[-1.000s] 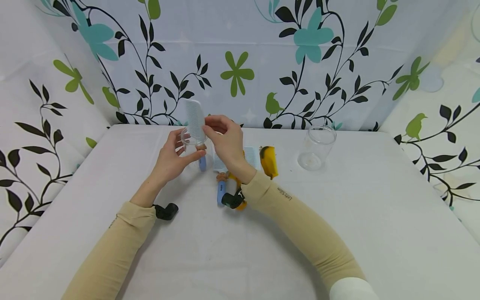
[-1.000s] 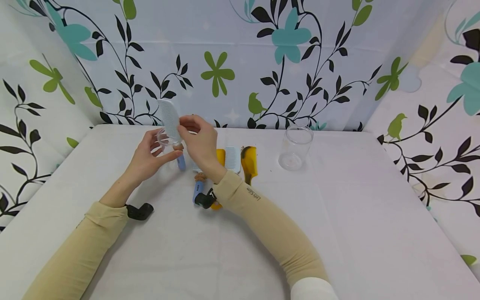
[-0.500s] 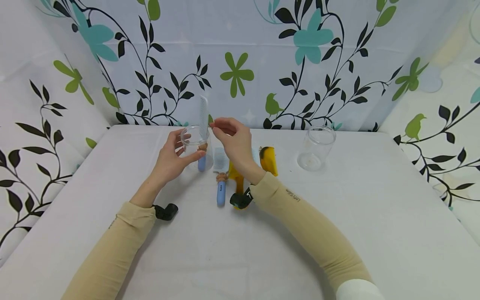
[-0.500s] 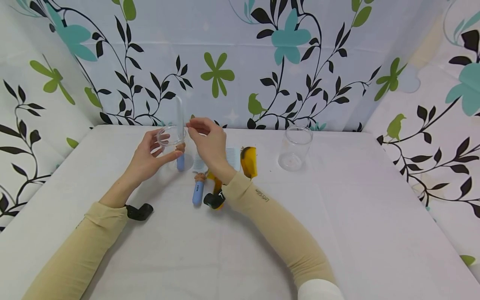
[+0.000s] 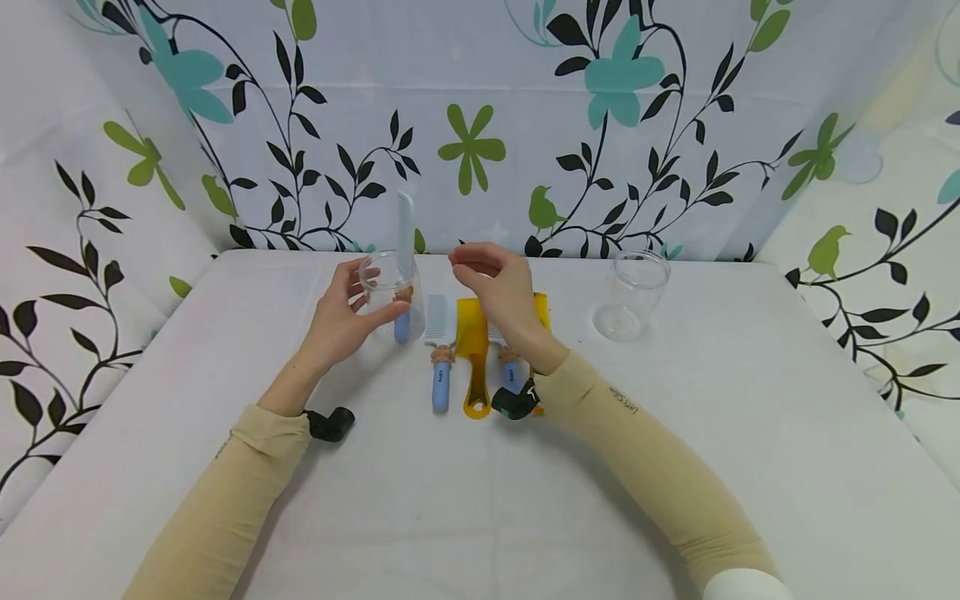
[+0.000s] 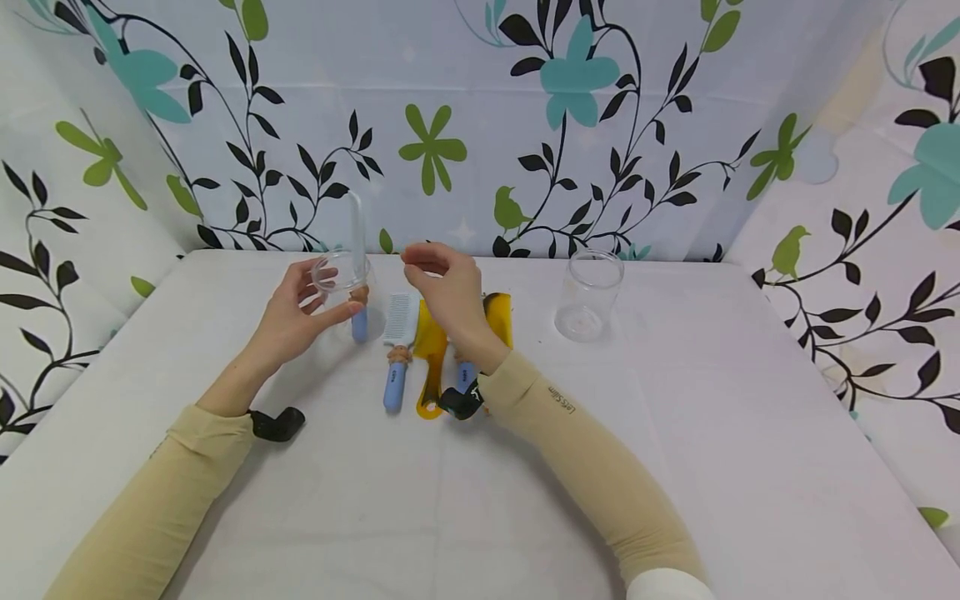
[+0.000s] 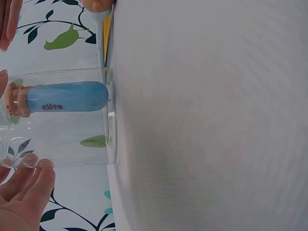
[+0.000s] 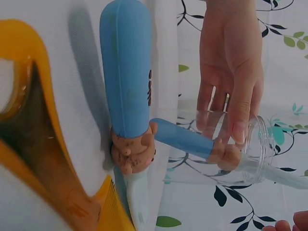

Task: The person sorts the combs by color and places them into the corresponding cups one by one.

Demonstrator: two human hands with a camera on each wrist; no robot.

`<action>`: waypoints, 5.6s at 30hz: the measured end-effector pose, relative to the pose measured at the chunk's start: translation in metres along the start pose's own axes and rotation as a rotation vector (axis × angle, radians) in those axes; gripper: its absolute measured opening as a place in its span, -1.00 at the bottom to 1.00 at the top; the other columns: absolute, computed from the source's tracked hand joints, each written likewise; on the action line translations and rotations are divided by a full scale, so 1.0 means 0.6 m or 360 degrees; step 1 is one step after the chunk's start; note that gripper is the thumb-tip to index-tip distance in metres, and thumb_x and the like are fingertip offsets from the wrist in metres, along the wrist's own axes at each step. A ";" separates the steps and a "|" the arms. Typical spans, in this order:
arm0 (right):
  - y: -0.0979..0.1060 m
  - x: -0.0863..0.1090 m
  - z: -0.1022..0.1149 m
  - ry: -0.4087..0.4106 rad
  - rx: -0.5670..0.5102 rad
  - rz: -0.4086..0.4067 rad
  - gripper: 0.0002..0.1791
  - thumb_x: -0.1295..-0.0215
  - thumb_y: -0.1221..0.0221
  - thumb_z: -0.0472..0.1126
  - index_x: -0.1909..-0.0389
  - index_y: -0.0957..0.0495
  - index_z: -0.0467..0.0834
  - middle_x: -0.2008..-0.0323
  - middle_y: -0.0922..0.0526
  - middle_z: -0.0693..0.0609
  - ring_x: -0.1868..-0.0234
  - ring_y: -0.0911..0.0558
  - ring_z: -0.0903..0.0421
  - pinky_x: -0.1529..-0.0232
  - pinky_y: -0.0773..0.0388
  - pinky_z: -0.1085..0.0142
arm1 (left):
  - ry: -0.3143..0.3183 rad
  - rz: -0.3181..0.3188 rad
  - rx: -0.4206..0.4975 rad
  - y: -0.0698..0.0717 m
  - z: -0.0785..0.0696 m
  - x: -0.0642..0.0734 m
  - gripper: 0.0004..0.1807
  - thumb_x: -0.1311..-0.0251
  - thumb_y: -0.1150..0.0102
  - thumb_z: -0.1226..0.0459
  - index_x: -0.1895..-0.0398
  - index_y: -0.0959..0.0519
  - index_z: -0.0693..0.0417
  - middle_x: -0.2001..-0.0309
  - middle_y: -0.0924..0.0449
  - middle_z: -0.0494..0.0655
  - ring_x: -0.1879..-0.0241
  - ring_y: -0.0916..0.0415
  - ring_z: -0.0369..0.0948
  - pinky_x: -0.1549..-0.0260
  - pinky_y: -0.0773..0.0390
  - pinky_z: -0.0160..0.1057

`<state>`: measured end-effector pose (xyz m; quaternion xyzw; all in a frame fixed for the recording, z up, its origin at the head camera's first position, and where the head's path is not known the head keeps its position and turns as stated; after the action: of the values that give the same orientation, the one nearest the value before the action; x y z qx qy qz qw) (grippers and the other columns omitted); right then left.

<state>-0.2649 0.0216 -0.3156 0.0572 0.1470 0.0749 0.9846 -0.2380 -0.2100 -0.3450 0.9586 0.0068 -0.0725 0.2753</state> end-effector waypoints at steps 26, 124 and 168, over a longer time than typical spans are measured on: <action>0.168 0.055 -0.012 0.0298 0.0356 -0.0145 -0.58 -0.30 -0.30 -0.28 -0.16 -0.56 -0.24 -0.14 -0.64 -0.10 -0.22 -0.58 0.06 -0.30 -0.47 0.27 | 0.0007 0.0016 -0.0042 -0.001 -0.004 -0.001 -0.03 -0.21 -0.36 0.02 -0.52 0.00 0.06 -0.48 -0.19 0.16 -0.49 -0.12 0.16 -0.46 -0.20 0.06; 0.367 0.039 -0.135 -0.0199 0.0206 -0.0062 -0.21 -0.19 -0.41 -0.22 -0.40 -0.25 -0.17 -0.37 -0.41 -0.10 -0.42 -0.37 0.07 -0.48 -0.21 0.29 | -0.0713 -0.0309 0.0098 -0.057 -0.160 0.035 -0.45 -0.26 -0.26 0.33 -0.30 -0.39 0.27 -0.24 -0.51 0.06 -0.27 -0.44 -0.09 -0.35 -0.38 -0.22; 0.369 0.044 -0.139 -0.0180 0.0259 -0.0077 -0.23 -0.19 -0.41 -0.20 -0.38 -0.29 -0.17 -0.35 -0.44 -0.13 -0.40 -0.40 0.04 -0.50 -0.20 0.22 | -0.0094 0.0537 -0.0869 -0.303 -0.260 -0.032 -0.57 -0.39 -0.10 0.05 -0.07 -0.49 0.23 0.05 -0.62 0.07 0.18 -0.56 -0.03 0.20 -0.63 -0.16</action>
<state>-0.2937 0.2508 -0.3722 0.1377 0.0982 0.0356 0.9850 -0.2458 0.0270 -0.3073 0.8343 -0.1411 -0.0492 0.5306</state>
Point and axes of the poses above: each hand's wrist, its own x-axis away from the middle knuckle, its own y-axis out of the back of the hand, z = x × y, the point moved 2 cm from there along -x, towards the middle knuckle
